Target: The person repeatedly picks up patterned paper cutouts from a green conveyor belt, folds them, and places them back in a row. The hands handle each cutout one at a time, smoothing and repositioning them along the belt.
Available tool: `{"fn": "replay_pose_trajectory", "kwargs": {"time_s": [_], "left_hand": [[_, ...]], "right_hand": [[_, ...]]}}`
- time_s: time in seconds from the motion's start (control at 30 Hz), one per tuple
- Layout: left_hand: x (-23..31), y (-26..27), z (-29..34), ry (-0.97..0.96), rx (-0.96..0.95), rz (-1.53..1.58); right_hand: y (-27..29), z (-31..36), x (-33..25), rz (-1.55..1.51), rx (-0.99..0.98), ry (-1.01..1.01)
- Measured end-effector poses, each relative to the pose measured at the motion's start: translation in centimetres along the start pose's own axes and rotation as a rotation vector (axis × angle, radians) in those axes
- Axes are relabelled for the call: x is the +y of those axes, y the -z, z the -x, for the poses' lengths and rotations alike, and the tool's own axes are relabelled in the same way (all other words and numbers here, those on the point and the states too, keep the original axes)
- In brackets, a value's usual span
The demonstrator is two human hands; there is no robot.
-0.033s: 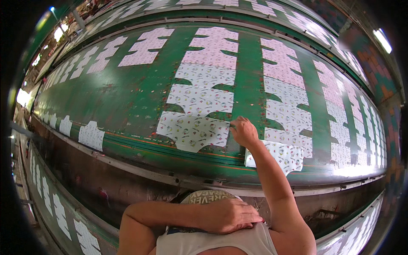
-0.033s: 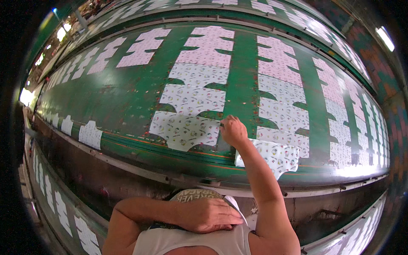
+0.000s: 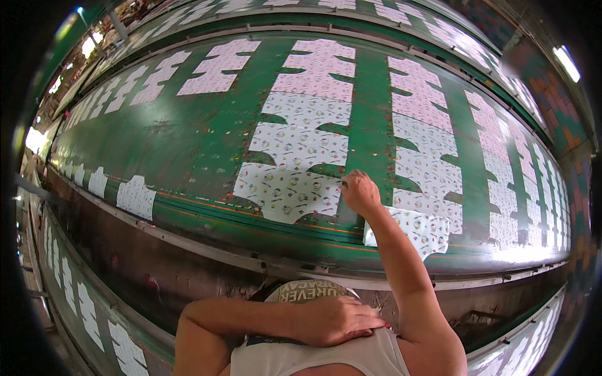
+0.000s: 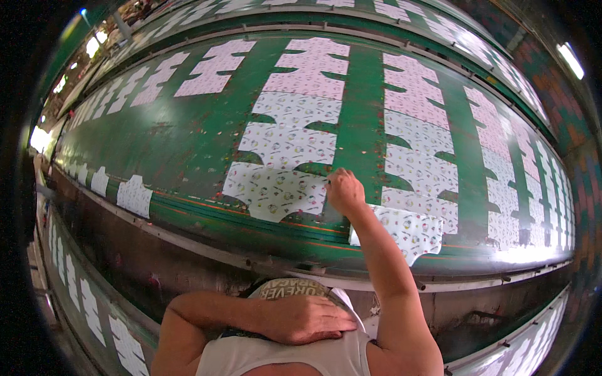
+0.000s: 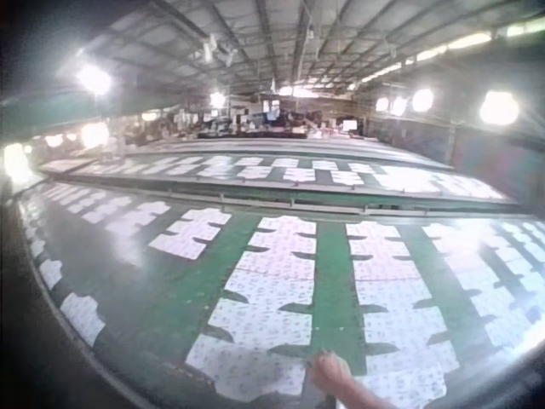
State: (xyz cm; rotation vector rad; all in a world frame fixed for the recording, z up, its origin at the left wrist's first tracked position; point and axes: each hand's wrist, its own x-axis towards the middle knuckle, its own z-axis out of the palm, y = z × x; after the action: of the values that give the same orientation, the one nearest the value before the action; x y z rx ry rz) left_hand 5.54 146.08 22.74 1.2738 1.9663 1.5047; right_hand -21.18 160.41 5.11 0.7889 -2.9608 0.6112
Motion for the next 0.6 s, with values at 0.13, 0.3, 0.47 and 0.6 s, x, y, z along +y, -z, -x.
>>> {"fn": "replay_pose_trajectory", "kwargs": {"time_s": [0.13,0.3,0.47,0.6], "left_hand": [[1.1,1.4,5.7,0.140,-0.097,0.286],[2.8,6.4,13.0,-0.098,-0.051,0.236],[2.5,10.2,20.3,-0.220,-0.159,0.431],[0.1,14.6,26.9,-0.054,0.005,0.859]], "right_hand": [[-2.2,-1.8,-1.4,0.146,0.002,-0.126],[-2.7,-3.9,-1.9,0.218,-0.078,-0.250],[-2.7,-4.7,-2.8,0.153,-0.071,-0.386],[-2.5,-4.2,-6.7,0.197,-0.181,-0.338]]}}
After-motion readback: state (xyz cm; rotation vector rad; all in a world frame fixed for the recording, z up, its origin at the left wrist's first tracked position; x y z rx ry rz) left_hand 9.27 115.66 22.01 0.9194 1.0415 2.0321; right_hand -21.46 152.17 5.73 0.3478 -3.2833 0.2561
